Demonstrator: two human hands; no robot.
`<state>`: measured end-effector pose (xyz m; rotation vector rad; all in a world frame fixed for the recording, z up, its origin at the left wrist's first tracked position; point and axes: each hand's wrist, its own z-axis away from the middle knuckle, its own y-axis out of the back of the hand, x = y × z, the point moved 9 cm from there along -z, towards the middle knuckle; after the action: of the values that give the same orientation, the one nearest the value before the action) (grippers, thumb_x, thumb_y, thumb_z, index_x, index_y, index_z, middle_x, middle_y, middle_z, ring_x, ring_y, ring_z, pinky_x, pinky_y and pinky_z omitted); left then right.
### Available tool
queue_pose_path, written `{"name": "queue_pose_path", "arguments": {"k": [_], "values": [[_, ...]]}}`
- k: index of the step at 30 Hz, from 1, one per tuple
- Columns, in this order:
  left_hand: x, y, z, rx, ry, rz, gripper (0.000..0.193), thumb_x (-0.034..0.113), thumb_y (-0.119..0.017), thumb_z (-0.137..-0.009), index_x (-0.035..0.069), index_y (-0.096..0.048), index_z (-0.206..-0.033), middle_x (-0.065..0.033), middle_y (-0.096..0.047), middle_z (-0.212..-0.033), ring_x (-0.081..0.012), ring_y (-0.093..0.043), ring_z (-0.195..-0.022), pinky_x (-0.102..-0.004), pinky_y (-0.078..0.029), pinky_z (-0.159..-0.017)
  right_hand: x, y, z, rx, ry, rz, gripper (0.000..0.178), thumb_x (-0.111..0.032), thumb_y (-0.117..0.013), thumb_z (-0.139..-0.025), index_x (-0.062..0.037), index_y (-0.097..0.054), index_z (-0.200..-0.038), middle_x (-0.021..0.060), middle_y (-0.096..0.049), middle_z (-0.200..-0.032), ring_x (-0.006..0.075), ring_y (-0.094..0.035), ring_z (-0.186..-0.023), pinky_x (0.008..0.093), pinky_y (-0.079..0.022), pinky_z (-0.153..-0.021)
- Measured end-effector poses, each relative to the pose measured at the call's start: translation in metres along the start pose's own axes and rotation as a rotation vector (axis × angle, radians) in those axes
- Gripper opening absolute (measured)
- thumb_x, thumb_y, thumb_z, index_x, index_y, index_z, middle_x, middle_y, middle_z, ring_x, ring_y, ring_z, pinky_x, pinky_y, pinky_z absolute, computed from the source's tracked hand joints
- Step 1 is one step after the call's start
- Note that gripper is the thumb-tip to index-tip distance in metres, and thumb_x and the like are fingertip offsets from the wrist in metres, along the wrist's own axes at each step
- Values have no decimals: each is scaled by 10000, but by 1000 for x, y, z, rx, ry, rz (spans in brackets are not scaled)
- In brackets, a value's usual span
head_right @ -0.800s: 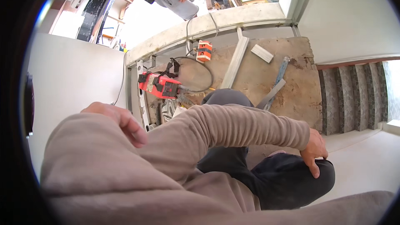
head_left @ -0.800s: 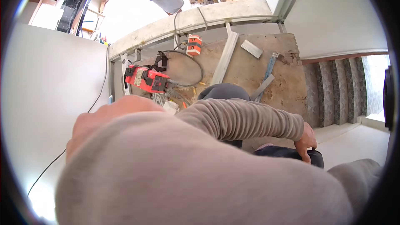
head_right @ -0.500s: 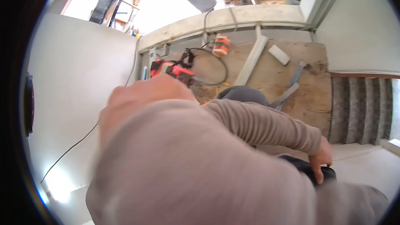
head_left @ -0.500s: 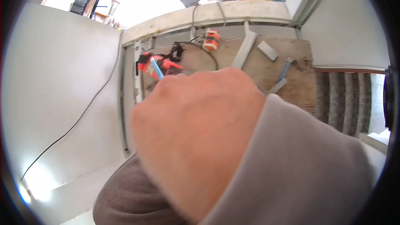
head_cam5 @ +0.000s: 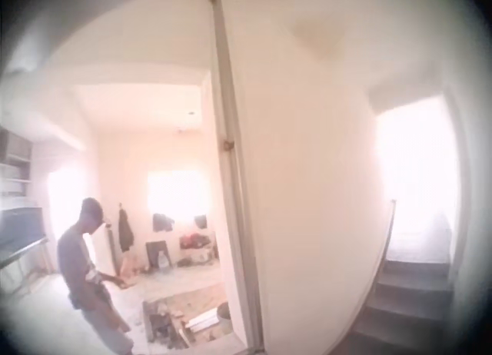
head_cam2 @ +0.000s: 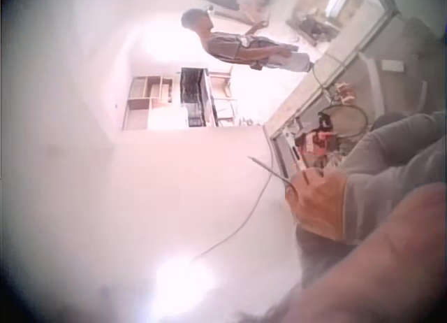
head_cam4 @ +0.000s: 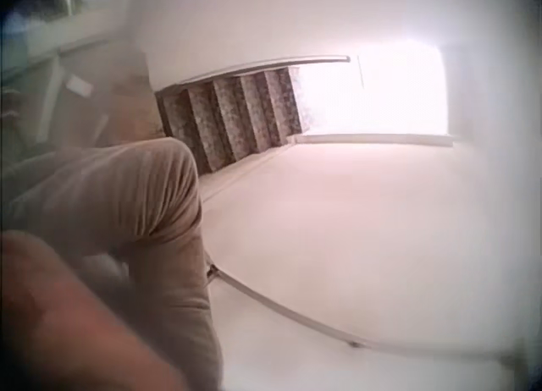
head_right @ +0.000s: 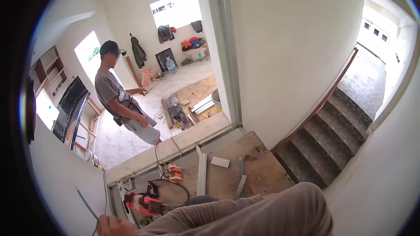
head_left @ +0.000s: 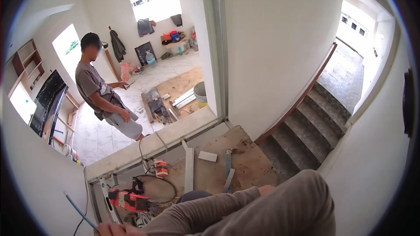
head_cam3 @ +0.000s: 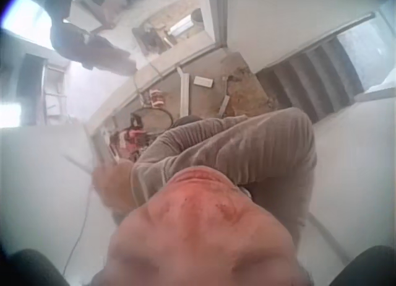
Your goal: The person measures and marks metal pieces using a square and a pencil, gestures and communicates with another worker, and aligns a long metal rail against the wall frame by hand.
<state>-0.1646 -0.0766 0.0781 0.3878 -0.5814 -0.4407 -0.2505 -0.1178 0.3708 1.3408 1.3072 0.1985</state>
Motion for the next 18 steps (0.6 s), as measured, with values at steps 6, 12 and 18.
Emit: {"name": "queue_pose_path", "arguments": {"k": [6,12,18], "values": [[254,25,-67,105,-746,-447,447,393,-619,-825,75,-571,-1134,-155,-596,-1117,-303,-577,-1049,-482,-415,-880,-33,25,-8,92,38,-53,468,-156,-570,-814,49,-495,-1228,138,-592,-943,258,-608,-857,389,-519,-728],[234,11,-88,164,-719,-399,401,350,-671,-765,91,-624,-1067,-134,-637,-1026,-320,-607,-992,-493,-435,-860,-40,41,-10,154,-50,27,490,-151,-565,-824,64,-482,-1256,143,-590,-954,257,-607,-863,388,-521,-733],[236,-14,-109,256,-846,-445,342,280,-675,-739,97,-650,-1026,-136,-652,-982,-304,-622,-966,-449,-467,-847,166,67,96,-29,-720,316,397,-50,-531,-781,-53,-544,-1178,184,-597,-1004,348,-617,-937,421,-498,-808]]}}
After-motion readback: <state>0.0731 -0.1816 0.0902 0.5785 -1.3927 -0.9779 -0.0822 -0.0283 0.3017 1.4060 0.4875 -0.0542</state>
